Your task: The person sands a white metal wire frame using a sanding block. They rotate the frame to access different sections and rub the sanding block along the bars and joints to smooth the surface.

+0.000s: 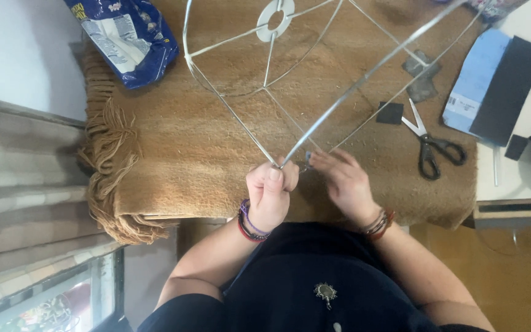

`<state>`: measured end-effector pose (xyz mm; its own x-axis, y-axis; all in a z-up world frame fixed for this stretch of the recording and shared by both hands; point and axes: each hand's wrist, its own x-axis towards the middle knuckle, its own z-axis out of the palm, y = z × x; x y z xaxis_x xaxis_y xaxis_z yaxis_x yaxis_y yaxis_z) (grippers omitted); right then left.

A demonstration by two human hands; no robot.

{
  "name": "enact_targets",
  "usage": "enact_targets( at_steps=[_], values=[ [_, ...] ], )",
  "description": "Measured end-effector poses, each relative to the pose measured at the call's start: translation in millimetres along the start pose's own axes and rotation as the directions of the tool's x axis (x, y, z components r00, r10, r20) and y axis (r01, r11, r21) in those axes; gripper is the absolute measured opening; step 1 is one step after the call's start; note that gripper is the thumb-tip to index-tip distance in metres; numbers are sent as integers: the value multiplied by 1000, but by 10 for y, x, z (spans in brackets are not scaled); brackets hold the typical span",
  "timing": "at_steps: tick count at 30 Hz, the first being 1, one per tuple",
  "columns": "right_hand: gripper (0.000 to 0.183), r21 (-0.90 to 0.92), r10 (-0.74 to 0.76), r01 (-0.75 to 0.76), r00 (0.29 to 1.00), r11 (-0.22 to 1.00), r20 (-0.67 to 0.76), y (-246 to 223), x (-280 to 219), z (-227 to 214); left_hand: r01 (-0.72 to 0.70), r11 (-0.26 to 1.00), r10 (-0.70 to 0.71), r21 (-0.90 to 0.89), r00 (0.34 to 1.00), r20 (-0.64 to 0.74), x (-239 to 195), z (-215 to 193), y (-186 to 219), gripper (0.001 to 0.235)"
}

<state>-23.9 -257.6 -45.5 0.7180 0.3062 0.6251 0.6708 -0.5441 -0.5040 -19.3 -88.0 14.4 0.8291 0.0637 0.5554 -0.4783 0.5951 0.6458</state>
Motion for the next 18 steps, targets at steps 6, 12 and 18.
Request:
enact_targets(
  at_steps=[6,12,18],
  values=[
    [36,-35,-75,74,997,997,-35,-231,55,81,-50,987,27,-155,988,-150,69,-6,50,45],
    [41,24,-49,51,996,998,-79,-502,260,169,-23,980,-25,-200,972,-234,137,62,157,49],
    [35,-176,-145,137,989,975,-33,-33,255,-47,31,971,-96,-238,959,-267,247,-92,325,50]
  ],
)
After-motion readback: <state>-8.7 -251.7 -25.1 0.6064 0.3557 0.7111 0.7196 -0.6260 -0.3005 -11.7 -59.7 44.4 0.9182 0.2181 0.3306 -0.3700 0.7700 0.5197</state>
